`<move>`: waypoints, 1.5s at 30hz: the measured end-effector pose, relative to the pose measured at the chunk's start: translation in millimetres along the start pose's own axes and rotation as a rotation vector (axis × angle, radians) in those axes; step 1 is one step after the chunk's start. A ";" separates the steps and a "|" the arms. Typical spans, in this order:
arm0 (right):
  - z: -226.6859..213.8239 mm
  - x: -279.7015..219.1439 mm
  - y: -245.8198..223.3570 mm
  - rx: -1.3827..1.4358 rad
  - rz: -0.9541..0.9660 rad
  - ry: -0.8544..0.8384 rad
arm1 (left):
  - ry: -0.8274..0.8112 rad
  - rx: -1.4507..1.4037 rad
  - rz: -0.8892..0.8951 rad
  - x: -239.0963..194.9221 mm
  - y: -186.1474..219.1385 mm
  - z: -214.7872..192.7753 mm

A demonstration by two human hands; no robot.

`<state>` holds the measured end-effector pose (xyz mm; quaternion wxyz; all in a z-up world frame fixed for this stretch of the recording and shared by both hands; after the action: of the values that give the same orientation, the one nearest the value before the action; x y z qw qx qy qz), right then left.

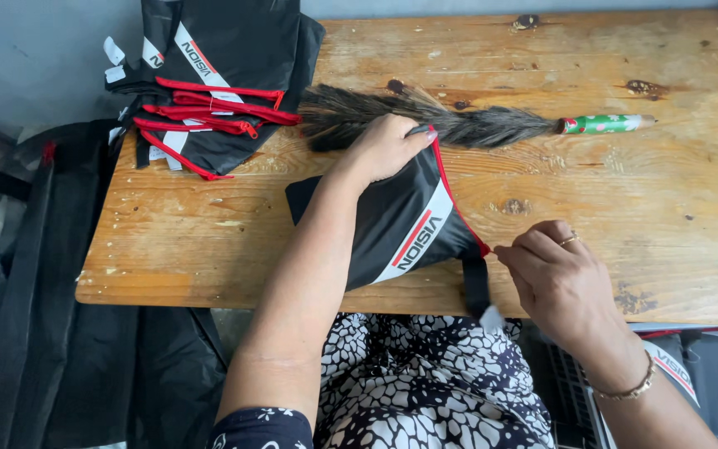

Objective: The person folds a black fabric item on a wooden table, repeatedly adjusting and compacting it into a small bundle. The person then places the folded item into a black drawstring bag with a red zipper and closes the bag.

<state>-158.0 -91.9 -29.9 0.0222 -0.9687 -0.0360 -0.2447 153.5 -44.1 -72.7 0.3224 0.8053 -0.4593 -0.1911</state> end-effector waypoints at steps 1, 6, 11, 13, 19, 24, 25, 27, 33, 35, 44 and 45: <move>1.6 -1.8 1.8 0.000 0.001 0.001 | -0.001 0.001 0.000 -3.3 10.2 -0.9; 10.3 -4.8 14.7 0.117 0.165 0.012 | -0.038 0.200 -0.319 -8.7 27.3 -4.9; 3.3 17.4 13.2 0.521 0.590 0.110 | 0.132 0.125 -0.314 -5.6 5.2 -21.3; 3.4 20.3 9.1 0.668 0.683 0.124 | 0.189 0.109 -0.336 -15.1 6.8 -29.3; 20.9 33.3 8.0 0.974 0.662 0.429 | 0.655 -0.474 -0.393 -52.4 17.1 -36.3; 67.6 46.3 30.9 0.927 0.786 0.008 | 0.592 -0.689 -0.537 -82.7 7.6 -1.8; 65.2 47.3 31.7 0.925 0.781 0.008 | 0.596 -0.691 -0.535 -88.9 5.3 3.8; 62.3 48.7 32.3 0.626 0.724 -0.125 | 0.793 -0.130 -0.360 -105.9 7.0 8.5; 30.7 72.3 12.5 0.211 0.302 -0.032 | 0.649 0.233 0.076 -136.9 99.6 -14.8; 23.2 92.7 4.0 0.177 0.207 0.023 | 0.506 0.245 0.088 -126.9 102.3 -5.9; 61.4 93.0 -0.5 0.297 0.285 -0.323 | 0.126 0.395 0.018 -111.4 57.1 29.0; 60.0 90.7 -3.2 0.264 0.282 -0.329 | 0.136 0.417 0.028 -113.0 58.6 29.4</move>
<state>-50.3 -79.7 -39.4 0.1761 -0.9796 0.0647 -0.0712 42.5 21.6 -51.9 0.1817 0.8592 -0.4771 -0.0325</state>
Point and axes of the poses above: each hand's wrist, its own x-axis towards the middle knuckle, its own z-axis out of the palm, y = z × x, the point moved 3 cm from there along x, towards the middle knuckle, and after that the axes turned 6 degrees about -z, right-handed, at the moved point
